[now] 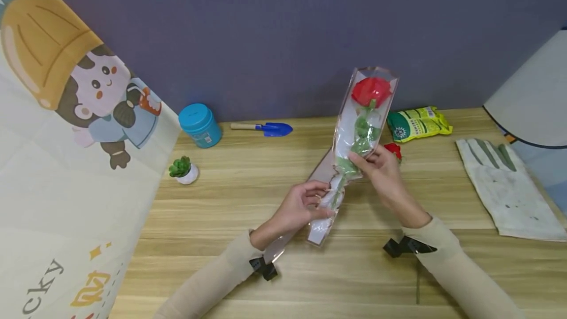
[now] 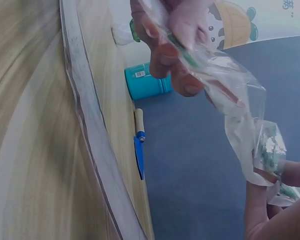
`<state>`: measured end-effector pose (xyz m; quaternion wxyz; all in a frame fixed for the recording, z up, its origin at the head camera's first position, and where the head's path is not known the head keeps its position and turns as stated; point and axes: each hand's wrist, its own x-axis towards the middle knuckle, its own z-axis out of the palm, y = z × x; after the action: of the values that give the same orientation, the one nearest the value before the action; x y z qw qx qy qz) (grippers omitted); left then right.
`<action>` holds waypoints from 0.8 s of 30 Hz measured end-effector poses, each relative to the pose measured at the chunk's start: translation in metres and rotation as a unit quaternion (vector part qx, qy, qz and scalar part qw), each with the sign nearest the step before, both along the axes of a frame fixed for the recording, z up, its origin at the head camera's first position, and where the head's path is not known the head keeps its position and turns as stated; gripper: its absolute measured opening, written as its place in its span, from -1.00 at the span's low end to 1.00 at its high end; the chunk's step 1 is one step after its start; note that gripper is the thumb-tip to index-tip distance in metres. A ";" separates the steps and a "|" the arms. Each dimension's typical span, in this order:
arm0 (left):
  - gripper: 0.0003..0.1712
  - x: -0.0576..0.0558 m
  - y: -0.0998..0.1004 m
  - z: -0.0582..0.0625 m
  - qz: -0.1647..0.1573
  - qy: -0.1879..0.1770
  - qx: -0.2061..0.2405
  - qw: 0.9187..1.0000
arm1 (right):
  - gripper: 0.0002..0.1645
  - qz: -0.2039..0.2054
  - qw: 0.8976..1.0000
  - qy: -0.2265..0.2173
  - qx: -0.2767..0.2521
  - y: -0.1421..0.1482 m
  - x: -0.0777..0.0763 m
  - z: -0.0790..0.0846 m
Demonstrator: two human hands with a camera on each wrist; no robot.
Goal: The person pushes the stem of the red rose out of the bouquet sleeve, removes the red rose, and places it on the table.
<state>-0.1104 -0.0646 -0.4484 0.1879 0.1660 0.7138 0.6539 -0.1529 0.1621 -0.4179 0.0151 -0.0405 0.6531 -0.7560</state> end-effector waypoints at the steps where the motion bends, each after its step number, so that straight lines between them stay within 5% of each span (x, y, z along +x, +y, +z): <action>1: -0.37 0.001 0.001 0.000 -0.006 0.003 0.000 1.000 | -0.65 -0.001 1.000 -0.001 -0.005 0.001 0.000 0.001; 6: -0.29 0.006 0.004 -0.005 -0.046 -0.018 0.002 0.999 | -0.69 -0.027 0.999 0.001 -0.019 0.008 -0.004 0.010; 13: -0.17 0.009 0.007 -0.008 -0.053 -0.036 -0.002 0.998 | -0.68 -0.027 0.999 0.014 -0.022 0.016 -0.008 0.020; 19: -0.15 0.002 0.006 -0.006 -0.060 0.016 -0.019 0.998 | -0.71 -0.017 0.999 0.017 -0.021 0.016 -0.008 0.018; 24: -0.33 -0.006 0.007 -0.001 -0.028 0.052 -0.003 0.998 | -0.70 -0.013 1.000 0.021 0.001 0.015 -0.007 0.015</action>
<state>-0.1165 -0.0580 -0.4491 0.1692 0.2193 0.7199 0.6364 -0.1601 0.1770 -0.4026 -0.0086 -0.0480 0.6548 -0.7543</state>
